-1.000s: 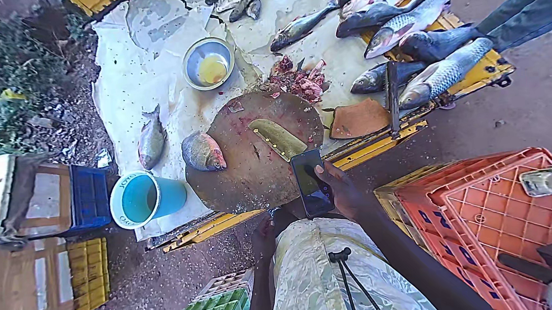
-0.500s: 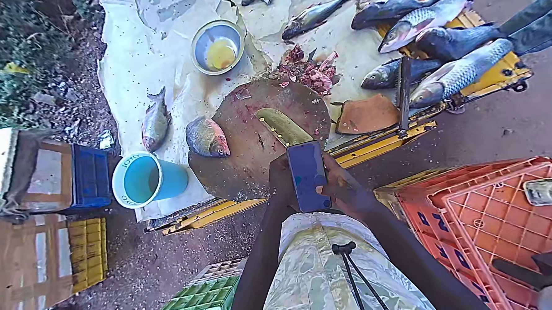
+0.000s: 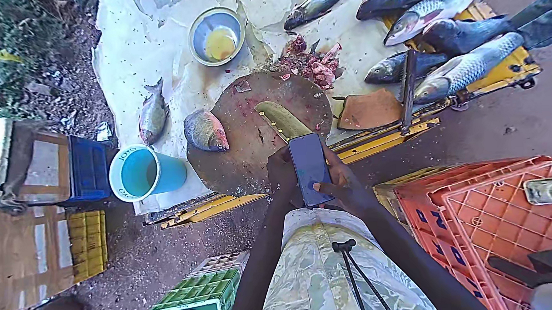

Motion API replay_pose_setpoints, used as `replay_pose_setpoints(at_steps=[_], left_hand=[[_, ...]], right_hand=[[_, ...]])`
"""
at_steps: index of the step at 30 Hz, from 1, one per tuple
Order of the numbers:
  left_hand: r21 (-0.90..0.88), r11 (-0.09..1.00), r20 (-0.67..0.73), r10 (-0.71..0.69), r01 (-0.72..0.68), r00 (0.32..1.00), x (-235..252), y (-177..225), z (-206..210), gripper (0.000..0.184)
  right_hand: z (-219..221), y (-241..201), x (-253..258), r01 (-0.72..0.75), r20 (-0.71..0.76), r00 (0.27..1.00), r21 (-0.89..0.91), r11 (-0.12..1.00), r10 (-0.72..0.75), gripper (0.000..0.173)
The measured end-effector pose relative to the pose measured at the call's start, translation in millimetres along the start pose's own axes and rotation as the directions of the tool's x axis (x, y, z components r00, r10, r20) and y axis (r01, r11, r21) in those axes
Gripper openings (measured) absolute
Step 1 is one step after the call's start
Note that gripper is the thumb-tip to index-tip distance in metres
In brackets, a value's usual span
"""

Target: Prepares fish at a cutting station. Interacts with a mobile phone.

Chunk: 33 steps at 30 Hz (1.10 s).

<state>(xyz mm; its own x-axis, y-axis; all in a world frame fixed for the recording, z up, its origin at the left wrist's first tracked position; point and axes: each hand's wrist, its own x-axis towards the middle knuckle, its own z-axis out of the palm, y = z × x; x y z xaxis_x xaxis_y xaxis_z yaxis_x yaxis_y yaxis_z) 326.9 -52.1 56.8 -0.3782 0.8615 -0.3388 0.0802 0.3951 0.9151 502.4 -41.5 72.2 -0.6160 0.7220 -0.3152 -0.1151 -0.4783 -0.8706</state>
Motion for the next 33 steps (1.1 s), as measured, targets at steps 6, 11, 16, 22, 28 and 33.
replay_pose_setpoints(at_steps=[6, 11, 16, 22, 28, 33], left_hand=[[0.115, 0.993, -0.073, -0.030, 0.038, 0.997, 2, -7, -8, 0.017], [0.119, 0.992, -0.077, -0.025, 0.034, 0.997, 3, -8, -12, 0.019], [0.098, 0.995, -0.070, -0.027, 0.034, 0.997, 5, -8, -8, 0.015], [0.107, 0.994, -0.061, -0.009, 0.016, 0.998, 3, -10, -9, 0.016], [0.120, 0.992, -0.103, -0.027, 0.040, 0.994, 10, -11, -5, 0.015], [0.120, 0.992, -0.105, -0.033, 0.046, 0.994, 8, -17, -8, 0.013]], right_hand=[[2, 0, 3, -0.010, 0.070, 0.997, -0.049, 0.999, 0.014, 0.111], [3, 2, 6, -0.037, 0.095, 0.995, -0.052, 0.998, 0.042, 0.116], [3, 0, 8, -0.034, 0.051, 0.998, -0.064, 0.997, 0.037, 0.113], [-4, 5, 9, -0.039, 0.127, 0.991, -0.036, 0.999, 0.043, 0.117], [-10, 15, 13, -0.026, 0.113, 0.993, -0.128, 0.991, 0.041, 0.137], [-7, 9, 11, -0.027, 0.145, 0.989, -0.080, 0.996, 0.038, 0.123]])
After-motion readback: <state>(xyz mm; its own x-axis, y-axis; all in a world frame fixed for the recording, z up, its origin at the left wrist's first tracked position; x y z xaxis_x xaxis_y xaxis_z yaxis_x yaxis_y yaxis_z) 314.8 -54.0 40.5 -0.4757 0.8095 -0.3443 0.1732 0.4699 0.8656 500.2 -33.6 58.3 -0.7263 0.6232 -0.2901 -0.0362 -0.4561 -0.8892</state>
